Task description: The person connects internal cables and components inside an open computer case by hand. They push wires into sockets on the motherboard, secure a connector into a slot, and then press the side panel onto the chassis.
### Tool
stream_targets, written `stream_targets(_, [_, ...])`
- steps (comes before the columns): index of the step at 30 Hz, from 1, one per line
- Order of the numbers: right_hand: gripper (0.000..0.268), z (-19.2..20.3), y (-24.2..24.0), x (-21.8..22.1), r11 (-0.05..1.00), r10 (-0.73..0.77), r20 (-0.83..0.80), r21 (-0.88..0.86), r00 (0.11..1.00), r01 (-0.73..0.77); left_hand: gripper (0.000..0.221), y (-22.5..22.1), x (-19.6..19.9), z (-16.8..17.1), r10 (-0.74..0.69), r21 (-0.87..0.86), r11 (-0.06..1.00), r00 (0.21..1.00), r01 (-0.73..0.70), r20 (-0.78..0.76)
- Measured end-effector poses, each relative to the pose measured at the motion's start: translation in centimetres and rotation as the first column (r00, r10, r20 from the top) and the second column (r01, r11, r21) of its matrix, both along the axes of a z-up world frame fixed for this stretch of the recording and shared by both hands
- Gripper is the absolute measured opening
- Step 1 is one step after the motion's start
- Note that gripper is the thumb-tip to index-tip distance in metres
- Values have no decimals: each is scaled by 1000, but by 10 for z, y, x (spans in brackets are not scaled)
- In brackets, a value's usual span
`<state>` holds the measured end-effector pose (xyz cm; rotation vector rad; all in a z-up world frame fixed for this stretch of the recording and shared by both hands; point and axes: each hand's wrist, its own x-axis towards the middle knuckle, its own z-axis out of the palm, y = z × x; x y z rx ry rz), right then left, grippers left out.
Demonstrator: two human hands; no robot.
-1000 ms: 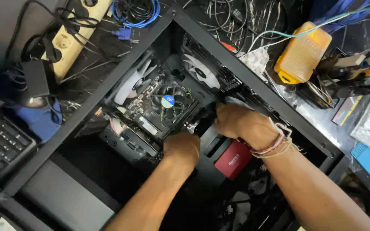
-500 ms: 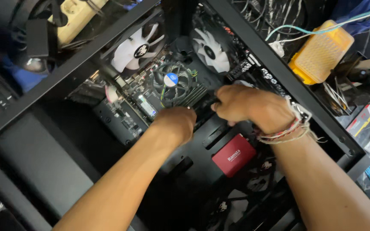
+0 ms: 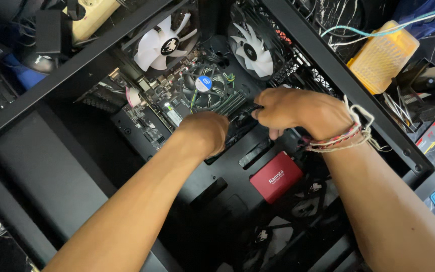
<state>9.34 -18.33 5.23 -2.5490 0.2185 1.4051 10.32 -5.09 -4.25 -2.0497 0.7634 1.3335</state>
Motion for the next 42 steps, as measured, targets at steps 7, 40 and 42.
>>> stream_targets(7, [64,3,1,0,999,-35,-4,8,999,35,40,18,-22,16,111,-338,940,982,-54,150])
stream_targets(40, [58,7,-5,-4,998,-62,-31,7,998,62,26,14,-21,-3,204,-593,797,975,-115,84])
stream_targets(42, [59,8,-3,-4,996,-88,-20,15,996,89,29,16,-20,-10,199,-594,797,976,-107,91])
